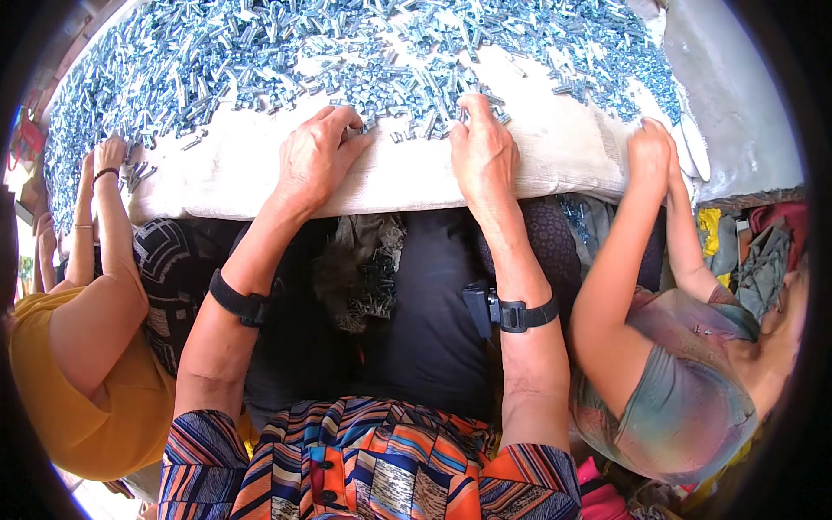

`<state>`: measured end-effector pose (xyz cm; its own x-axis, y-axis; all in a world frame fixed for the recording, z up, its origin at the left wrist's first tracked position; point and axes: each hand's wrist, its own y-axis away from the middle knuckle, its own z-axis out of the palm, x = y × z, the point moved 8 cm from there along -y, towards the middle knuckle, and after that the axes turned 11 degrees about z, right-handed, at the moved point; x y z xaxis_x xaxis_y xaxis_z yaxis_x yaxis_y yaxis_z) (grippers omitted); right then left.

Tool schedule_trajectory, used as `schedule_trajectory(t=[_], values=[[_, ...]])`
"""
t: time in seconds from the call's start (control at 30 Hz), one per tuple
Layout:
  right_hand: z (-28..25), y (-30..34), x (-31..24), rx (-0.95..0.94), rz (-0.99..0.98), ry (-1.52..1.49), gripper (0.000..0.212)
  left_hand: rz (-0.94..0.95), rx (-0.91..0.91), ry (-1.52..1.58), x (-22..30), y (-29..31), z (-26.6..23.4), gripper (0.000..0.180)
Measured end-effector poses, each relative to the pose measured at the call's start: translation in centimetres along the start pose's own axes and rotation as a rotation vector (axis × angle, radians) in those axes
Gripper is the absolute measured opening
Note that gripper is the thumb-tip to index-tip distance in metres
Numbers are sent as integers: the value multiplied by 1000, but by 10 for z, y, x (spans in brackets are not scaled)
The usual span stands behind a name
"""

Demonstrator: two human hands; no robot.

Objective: Sorting and inspecting small metal screws from a large pile on a table.

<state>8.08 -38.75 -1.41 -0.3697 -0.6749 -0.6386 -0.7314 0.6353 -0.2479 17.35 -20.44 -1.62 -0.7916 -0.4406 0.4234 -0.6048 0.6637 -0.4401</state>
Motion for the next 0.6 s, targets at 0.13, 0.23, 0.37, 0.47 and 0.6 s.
schedule_trajectory(t=[0.13, 0.23, 0.37, 0.47, 0.6], values=[[-5, 1, -2, 17, -8, -11, 23, -12, 12, 0, 2, -4, 1, 17], [-8, 1, -5, -4, 54, -38, 19, -45, -9, 78, -6, 0, -1, 17], [-12, 17, 11, -102, 213, -366, 14, -302, 40, 727, -18, 20, -13, 15], [-5, 41, 1, -244, 288, -739, 12, -462, 13, 1126, -7, 43, -14, 14], [17, 75, -27, -504, 384, -1114, 7, -474, 15, 1322, 10, 63, -15, 13]])
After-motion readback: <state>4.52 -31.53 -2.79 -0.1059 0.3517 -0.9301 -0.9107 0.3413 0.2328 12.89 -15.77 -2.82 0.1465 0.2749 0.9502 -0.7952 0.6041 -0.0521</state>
